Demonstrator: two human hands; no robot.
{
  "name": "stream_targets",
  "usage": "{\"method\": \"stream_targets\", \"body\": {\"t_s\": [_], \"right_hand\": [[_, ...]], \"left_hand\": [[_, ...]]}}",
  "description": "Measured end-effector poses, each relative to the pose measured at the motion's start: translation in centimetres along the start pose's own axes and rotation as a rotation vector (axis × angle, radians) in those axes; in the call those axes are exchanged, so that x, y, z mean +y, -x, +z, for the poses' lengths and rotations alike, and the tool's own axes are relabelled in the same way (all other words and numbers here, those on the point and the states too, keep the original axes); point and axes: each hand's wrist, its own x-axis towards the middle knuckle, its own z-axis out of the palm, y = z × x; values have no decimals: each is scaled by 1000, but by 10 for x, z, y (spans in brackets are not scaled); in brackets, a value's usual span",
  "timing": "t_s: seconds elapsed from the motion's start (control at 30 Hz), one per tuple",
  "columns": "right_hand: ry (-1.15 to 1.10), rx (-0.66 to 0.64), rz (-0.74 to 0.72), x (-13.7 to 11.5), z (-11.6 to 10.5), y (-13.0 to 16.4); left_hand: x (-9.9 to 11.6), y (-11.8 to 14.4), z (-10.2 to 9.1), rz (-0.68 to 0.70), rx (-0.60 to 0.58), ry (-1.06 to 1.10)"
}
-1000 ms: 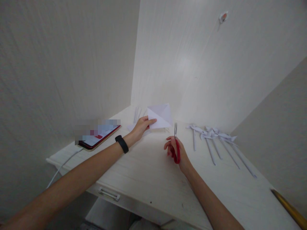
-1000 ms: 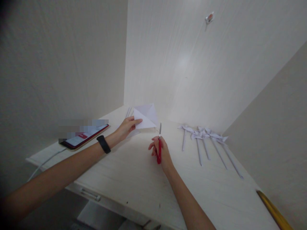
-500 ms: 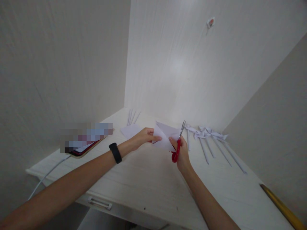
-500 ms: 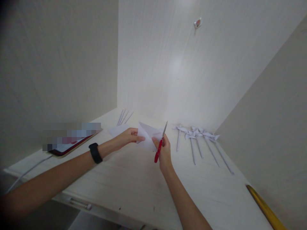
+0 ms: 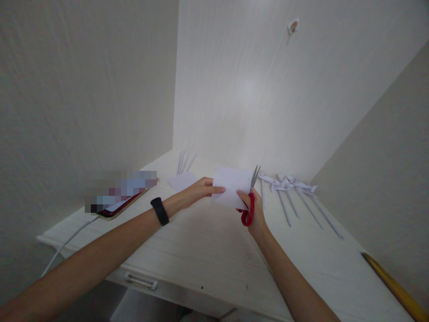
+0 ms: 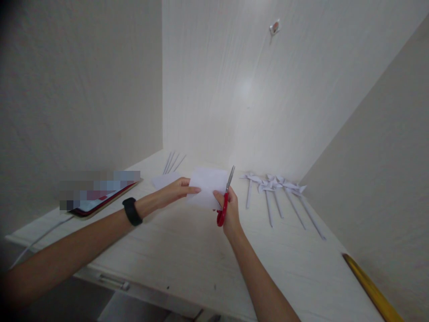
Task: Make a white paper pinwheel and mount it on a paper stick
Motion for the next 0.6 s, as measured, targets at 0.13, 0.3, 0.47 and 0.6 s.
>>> {"method": "stream_targets", "body": {"t_s": [0.13, 0.3, 0.47, 0.6], "right_hand": [[-4, -16, 23, 0, 0, 0], [12, -96, 38, 1, 0, 1], [9, -159, 0, 5, -1, 0], [-6, -177, 6, 7, -1, -1]], "left_hand": [[0, -2, -3, 31, 71, 42], [-3, -5, -6, 40, 120, 55], [-4, -4, -7, 44, 107, 43], [-4, -5, -8, 42, 103, 36]]}}
